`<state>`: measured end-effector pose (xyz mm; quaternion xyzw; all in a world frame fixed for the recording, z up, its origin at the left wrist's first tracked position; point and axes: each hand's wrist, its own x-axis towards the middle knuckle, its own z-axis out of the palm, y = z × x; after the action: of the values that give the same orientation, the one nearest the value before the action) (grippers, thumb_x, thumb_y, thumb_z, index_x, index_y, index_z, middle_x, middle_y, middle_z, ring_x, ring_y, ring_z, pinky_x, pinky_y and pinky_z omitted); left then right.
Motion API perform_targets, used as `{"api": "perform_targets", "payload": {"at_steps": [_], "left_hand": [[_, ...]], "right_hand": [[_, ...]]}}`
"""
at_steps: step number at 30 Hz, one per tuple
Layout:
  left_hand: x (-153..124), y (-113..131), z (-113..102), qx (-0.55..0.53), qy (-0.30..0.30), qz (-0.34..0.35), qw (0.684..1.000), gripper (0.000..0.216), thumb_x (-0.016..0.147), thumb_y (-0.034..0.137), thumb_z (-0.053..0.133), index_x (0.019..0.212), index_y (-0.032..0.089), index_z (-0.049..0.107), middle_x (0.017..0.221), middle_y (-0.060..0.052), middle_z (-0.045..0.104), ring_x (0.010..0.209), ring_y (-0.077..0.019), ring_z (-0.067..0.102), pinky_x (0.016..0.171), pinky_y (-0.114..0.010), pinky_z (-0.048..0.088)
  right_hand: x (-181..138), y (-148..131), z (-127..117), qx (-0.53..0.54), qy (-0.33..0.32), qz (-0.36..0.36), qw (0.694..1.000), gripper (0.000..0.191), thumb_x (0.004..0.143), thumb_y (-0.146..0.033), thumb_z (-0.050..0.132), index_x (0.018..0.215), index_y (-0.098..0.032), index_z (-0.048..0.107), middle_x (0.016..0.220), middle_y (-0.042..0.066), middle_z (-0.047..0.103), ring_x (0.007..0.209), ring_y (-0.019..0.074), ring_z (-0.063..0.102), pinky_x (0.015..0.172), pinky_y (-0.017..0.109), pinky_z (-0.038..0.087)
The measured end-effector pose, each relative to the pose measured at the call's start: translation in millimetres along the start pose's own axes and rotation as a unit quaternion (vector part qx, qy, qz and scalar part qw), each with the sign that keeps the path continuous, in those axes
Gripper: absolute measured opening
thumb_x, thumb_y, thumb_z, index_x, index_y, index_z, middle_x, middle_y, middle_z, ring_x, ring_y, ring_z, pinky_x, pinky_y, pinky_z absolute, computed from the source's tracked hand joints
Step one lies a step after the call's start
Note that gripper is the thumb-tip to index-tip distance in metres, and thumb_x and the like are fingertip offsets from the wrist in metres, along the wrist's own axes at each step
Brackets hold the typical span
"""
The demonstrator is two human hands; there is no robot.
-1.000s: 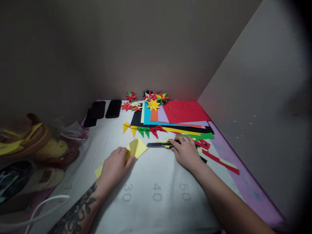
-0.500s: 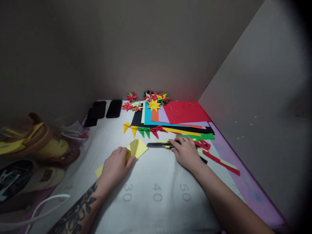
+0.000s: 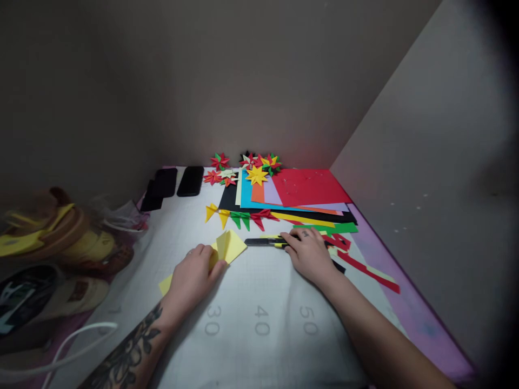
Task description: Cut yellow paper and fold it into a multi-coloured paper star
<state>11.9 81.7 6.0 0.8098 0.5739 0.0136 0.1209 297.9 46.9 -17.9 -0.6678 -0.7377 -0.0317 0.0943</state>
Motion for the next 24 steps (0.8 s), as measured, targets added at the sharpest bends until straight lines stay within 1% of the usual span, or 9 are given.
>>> {"api": "perform_targets", "payload": {"at_steps": [3,5,7,9,12,14,17,20,24], "left_hand": [[-0.4,0.1,-0.6,0.004,-0.001,0.007,1.000,0.030,0.087,0.046,0.042,0.088,0.019,0.054,0.094,-0.007,0.059,0.088,-0.0237,0.056,0.065,-0.032,0.038],[-0.3,-0.4,-0.5,0.000,-0.006,0.010,1.000,0.030,0.090,0.042,0.037,0.090,0.020,0.057,0.094,-0.007,0.059,0.087,-0.0227,0.056,0.064,-0.031,0.038],[0.2,-1.7,0.4,-0.001,-0.013,0.009,1.000,0.031,0.092,0.035,0.032,0.097,0.023,0.060,0.096,-0.006,0.059,0.087,-0.0217,0.056,0.062,-0.030,0.037],[0.8,-3.8,2.0,0.009,-0.021,0.012,1.000,0.033,0.092,0.030,0.032,0.108,0.027,0.061,0.098,-0.006,0.059,0.088,-0.0214,0.056,0.061,-0.029,0.036],[1.7,-7.7,4.3,0.027,-0.029,0.027,0.999,0.039,0.091,0.026,0.033,0.121,0.034,0.057,0.102,-0.006,0.058,0.089,-0.0215,0.056,0.062,-0.028,0.036],[2.3,-10.0,5.0,0.031,-0.034,0.037,0.998,0.042,0.091,0.025,0.033,0.127,0.036,0.053,0.103,-0.006,0.058,0.089,-0.0217,0.056,0.063,-0.028,0.036],[3.6,-11.5,4.5,0.027,-0.044,0.041,0.998,0.046,0.089,0.023,0.034,0.131,0.035,0.050,0.103,-0.007,0.058,0.089,-0.0227,0.055,0.064,-0.029,0.037],[5.0,-10.8,3.3,0.016,-0.057,0.032,0.998,0.049,0.087,0.020,0.035,0.132,0.034,0.049,0.105,-0.008,0.058,0.091,-0.0237,0.054,0.066,-0.029,0.038],[6.1,-9.8,3.1,0.008,-0.067,0.030,0.997,0.050,0.087,0.020,0.035,0.134,0.033,0.048,0.106,-0.009,0.057,0.091,-0.0246,0.054,0.067,-0.029,0.038]], "right_hand": [[1.0,-2.4,-0.2,0.004,-0.001,-0.015,1.000,0.031,0.086,-0.020,0.054,0.116,-0.023,0.062,0.108,0.009,0.062,0.102,0.0252,0.052,0.103,0.048,0.024],[4.2,-3.7,-0.1,0.003,-0.004,-0.026,1.000,0.031,0.085,-0.020,0.055,0.115,-0.023,0.063,0.108,0.009,0.062,0.103,0.0250,0.052,0.104,0.049,0.023],[10.1,-4.4,0.5,0.004,-0.011,-0.037,0.999,0.031,0.086,-0.021,0.056,0.116,-0.023,0.062,0.109,0.009,0.062,0.103,0.0247,0.052,0.104,0.048,0.022],[18.3,-5.0,1.5,0.008,-0.025,-0.053,0.998,0.032,0.086,-0.021,0.055,0.117,-0.023,0.061,0.112,0.009,0.061,0.106,0.0249,0.050,0.104,0.050,0.022],[31.6,-8.5,2.4,0.011,-0.046,-0.086,0.995,0.033,0.087,-0.021,0.054,0.119,-0.026,0.059,0.114,0.009,0.059,0.110,0.0255,0.049,0.104,0.054,0.018],[38.6,-13.6,2.1,0.011,-0.054,-0.110,0.992,0.034,0.087,-0.021,0.054,0.120,-0.026,0.058,0.112,0.009,0.059,0.109,0.0252,0.048,0.104,0.056,0.016],[44.1,-23.0,0.5,0.013,-0.060,-0.132,0.989,0.033,0.087,-0.021,0.055,0.119,-0.026,0.058,0.110,0.008,0.059,0.109,0.0248,0.048,0.105,0.057,0.014],[45.3,-30.1,-1.0,0.018,-0.071,-0.134,0.988,0.031,0.087,-0.022,0.055,0.118,-0.025,0.059,0.110,0.009,0.059,0.108,0.0243,0.048,0.104,0.056,0.014],[45.4,-31.9,-0.9,0.020,-0.075,-0.135,0.988,0.031,0.087,-0.021,0.055,0.117,-0.025,0.059,0.109,0.009,0.060,0.107,0.0241,0.048,0.104,0.056,0.014]]}}
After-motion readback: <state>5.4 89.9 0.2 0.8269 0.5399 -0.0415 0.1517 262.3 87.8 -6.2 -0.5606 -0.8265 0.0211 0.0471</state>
